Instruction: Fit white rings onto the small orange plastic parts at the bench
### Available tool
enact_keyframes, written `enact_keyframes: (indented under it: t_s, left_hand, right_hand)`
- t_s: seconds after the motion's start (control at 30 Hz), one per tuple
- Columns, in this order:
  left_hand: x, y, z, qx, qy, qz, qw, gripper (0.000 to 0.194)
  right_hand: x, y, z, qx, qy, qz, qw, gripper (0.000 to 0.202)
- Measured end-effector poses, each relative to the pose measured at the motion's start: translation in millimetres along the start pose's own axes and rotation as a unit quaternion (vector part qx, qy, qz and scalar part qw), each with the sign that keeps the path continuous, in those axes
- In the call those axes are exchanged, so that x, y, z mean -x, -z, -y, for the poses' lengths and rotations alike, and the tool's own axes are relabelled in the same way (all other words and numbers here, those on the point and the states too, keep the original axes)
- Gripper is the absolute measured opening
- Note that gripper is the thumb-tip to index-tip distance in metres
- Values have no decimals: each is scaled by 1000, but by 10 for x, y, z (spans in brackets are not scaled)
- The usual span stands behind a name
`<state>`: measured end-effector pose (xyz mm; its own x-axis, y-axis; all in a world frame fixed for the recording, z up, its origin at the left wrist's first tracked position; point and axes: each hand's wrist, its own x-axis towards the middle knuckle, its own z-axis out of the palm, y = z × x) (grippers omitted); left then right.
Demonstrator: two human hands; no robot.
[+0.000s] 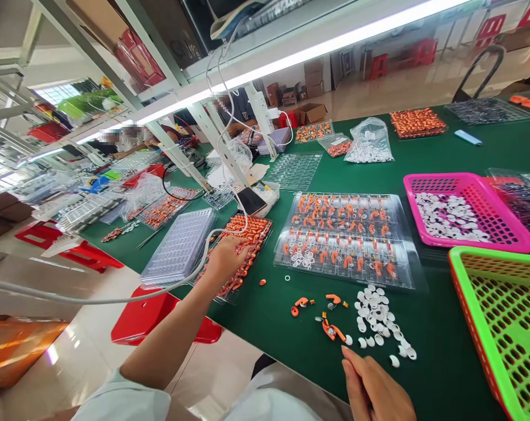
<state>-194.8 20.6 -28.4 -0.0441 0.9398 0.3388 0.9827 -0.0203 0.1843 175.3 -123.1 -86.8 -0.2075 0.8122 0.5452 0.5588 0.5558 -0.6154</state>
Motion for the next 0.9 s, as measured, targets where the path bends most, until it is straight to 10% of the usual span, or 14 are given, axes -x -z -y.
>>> enact_keyframes:
  t_s: [0.9]
  left_hand:
    - [-489, -64, -120, 65, 8, 48, 997, 20]
  right_hand:
    - [-50, 7, 67, -1, -4, -21, 1000, 18]
